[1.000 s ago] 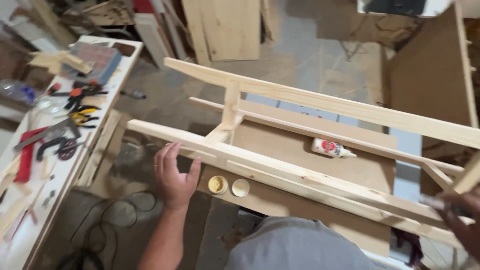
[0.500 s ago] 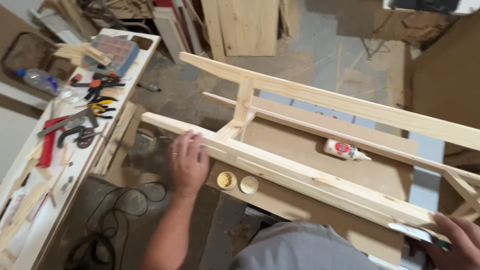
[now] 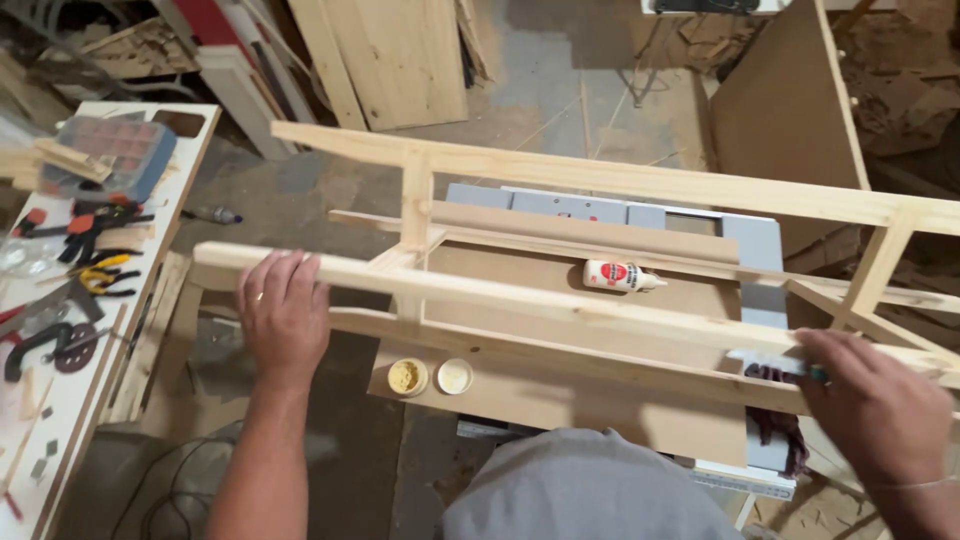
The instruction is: Applying wood filler to small holes and joints on a wooden frame
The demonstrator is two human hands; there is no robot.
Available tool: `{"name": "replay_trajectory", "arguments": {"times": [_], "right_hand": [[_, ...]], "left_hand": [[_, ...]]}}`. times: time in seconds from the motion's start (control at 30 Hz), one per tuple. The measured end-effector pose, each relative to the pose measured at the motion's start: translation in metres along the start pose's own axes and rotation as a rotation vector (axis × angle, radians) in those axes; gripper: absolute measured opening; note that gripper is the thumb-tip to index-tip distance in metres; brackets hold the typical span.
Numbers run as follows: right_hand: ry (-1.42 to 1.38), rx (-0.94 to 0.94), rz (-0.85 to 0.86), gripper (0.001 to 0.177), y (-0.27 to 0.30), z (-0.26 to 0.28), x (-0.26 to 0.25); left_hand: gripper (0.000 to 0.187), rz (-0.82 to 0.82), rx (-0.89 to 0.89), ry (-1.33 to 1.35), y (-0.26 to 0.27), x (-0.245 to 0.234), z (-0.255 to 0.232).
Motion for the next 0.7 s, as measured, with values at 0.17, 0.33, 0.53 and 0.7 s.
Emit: {"name": "replay_trajectory", "arguments": {"times": [0.17, 0.33, 0.53, 0.7], "right_hand": [[-0.441, -0.031, -0.103, 0.036, -0.032, -0.063, 0.065], [-0.620, 0.008, -0.011, 0.029, -0.113, -0.106, 0.086], [-0.668, 0.095, 0.164, 0.039, -0.186, -0.122, 0.089], [-0.723, 0.038, 0.232, 0.029, -0.222, -0.116, 0.083]], "left_hand": [[0.026, -0.033, 0.006, 0.034, -0.043, 0.008, 0.002], [0.030, -0.071, -0.010, 0.080, -0.092, 0.040, 0.013], [0.030, 0.024, -0.039, 0.145, -0.132, 0.078, 0.012], [0.058, 0.121, -0.091, 0.097, -0.148, 0.114, 0.009]]}}
Point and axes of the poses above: each hand's wrist, its own y-axis away from the middle knuckle, its own x-axis out of the palm, z = x × y, the point moved 3 cm from there along -y, towards the middle knuckle, and after that the axes turned 8 degrees about -y, right-handed, at the moved point
